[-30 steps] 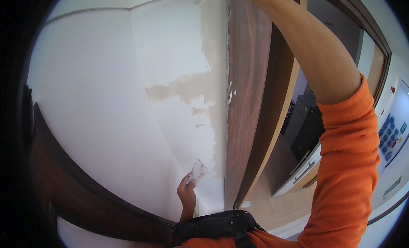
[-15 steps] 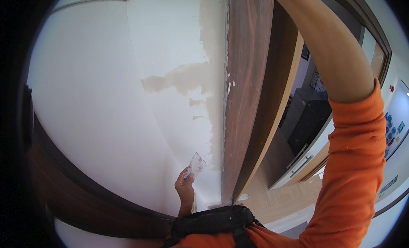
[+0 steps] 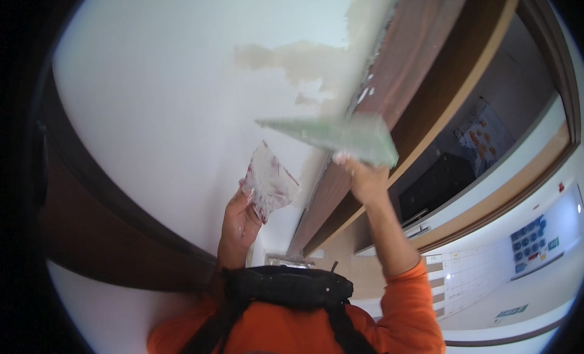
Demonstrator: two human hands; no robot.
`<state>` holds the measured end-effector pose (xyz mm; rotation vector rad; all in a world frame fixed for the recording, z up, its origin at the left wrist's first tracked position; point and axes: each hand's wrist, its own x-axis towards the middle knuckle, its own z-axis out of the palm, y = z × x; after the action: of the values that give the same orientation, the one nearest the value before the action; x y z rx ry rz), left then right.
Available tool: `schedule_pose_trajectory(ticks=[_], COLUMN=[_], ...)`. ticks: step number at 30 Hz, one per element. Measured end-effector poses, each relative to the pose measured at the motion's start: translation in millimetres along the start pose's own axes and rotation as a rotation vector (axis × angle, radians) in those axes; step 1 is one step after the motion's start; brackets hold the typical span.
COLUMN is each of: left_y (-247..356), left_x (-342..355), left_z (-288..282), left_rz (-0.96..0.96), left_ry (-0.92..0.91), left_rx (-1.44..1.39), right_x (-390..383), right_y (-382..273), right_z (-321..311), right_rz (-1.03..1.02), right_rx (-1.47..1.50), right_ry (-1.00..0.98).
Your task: The person stands on a ladder and uses a green plastic scraper to apply white wall compound to a vertical wall surface. They repeatedly scoop compound from a container and spread it along the wall, smoothing the surface.
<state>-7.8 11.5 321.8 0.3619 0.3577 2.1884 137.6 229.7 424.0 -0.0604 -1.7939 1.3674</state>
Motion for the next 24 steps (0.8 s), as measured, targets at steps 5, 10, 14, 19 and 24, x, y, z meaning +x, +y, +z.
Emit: schedule_pose_trajectory(ticks=[5,10,14,19,24], left_y=[2,3,3,12,19], left_x=[-9,-11,-7,-9,-9], left_z=[-6,-16,-27,-15,-25], left_rz=[-0.009,-0.064,-0.100,-0.024,-0.172], left_ry=[0.003,0.004,-0.026,-0.051,-0.016], left_rx=[-0.070,-0.097,-0.086,0.014,0.039], right_x=[-31,-34,-25,-31,-13], right_y=[26,9,-4,-6,22], right_z=[25,16,-5,-42,17], right_rz=[-0.425,-0.326,-0.376,0.265,0.355], right_rx=[-0.016,-0.294,-0.595,-0.542,0.574], right_ry=[-0.214,-0.316,-0.401,-0.001,0.076])
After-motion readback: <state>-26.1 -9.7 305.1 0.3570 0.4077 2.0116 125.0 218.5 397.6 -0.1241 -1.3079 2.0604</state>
